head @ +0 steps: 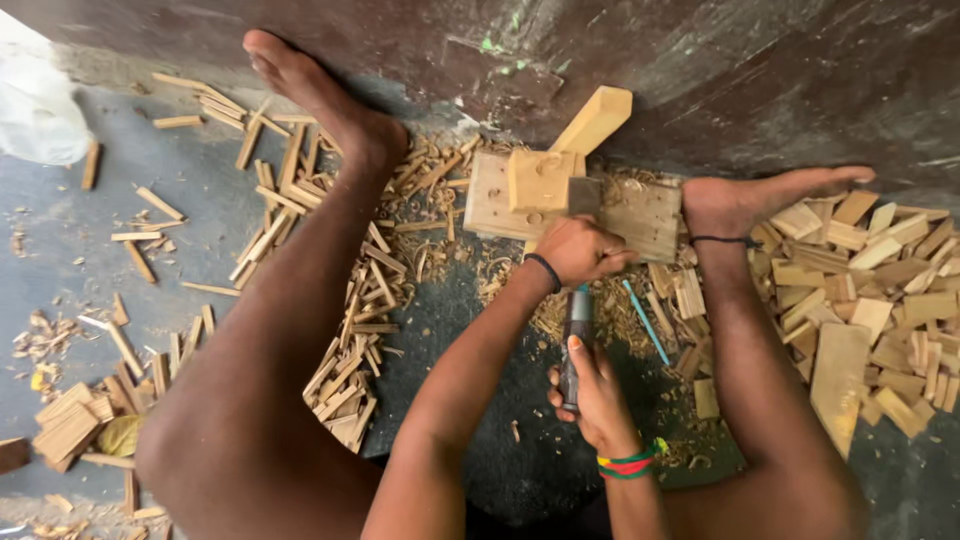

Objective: The person sits on the floor and uses a chisel and hammer to carve a small wooden piece placed between their feet. They repeatedly strike the chisel to shape the wood, occasionally adjusting the piece with their left hand.

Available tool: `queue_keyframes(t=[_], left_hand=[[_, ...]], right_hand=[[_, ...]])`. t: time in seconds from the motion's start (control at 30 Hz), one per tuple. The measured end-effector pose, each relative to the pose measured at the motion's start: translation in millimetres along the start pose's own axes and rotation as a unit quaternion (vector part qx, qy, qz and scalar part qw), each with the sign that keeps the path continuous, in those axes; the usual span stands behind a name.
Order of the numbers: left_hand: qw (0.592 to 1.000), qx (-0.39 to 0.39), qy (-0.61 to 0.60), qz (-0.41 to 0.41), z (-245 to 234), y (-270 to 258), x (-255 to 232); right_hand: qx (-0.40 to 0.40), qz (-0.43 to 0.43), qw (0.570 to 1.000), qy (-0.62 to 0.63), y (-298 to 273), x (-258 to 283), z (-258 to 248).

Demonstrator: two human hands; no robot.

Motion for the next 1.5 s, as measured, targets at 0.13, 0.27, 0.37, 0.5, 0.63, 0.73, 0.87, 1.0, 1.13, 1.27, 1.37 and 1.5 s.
queue_keyframes(t=[0.13,0.27,0.37,0.5,0.63,0.73,0.87,1.0,1.13,1.27,1.37,1.5], left_hand=[[0.998,-0.056,-0.010,0.025,-14.2,18.2,15.6],[0.999,-0.034,0.034,-0.001,-19.3,20.3,26.6],[0.998,-0.048,0.027,0.006,-19.6,13.6,25.1],[0.998,-0.047,0.028,0.017,-20.2,19.2,14.7],[0.998,-0.038,0.039,0.033,-24.0,17.8,-5.5],[0.998,-0.025,0.051,0.026,-17.2,0.6,-18.4],[0.997,-0.041,0.050,0.052,-13.5,-5.8,-17.1],[0.996,0.044,0.079,-0.009,-0.9,-6.0,-3.4],[0.999,0.023,0.014,-0.020,-4.1,15.0,-6.7],[0.999,0.020,0.003,-0.035,-12.2,8.1,-5.1],[1.000,-0.010,-0.001,-0.022,-17.5,11.0,-5.9],[0.999,-0.034,0.025,-0.035,-21.0,22.1,-0.7]], right_hand=[[0.013,-0.019,0.998,-0.053,23.6,22.2,5.0],[0.015,-0.005,0.999,-0.035,32.4,22.0,13.1],[0.015,-0.002,1.000,-0.008,33.9,13.5,14.6],[0.025,-0.020,0.999,0.020,31.2,17.1,9.6],[0.012,-0.027,0.999,0.032,12.6,18.7,1.1],[0.008,-0.034,0.999,0.020,-1.7,3.7,-3.7],[-0.020,-0.013,1.000,0.006,1.1,-8.3,-8.2],[0.025,0.012,0.998,0.059,1.1,-1.1,-10.7],[0.012,0.014,1.000,0.021,-0.7,13.9,-8.2],[0.018,0.015,1.000,0.002,-4.6,15.2,0.6],[0.019,0.010,1.000,-0.019,-4.1,22.1,1.0],[0.025,0.009,0.999,-0.033,0.6,34.4,4.4]])
Point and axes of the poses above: each hand's wrist, its own y-axis towards the middle knuckle, its own z-axis out of the palm, x = y × z, the point moved 6 cm from there along y, towards the middle knuckle, and after that the axes turned 13 degrees about y, right-handed, at the moved point
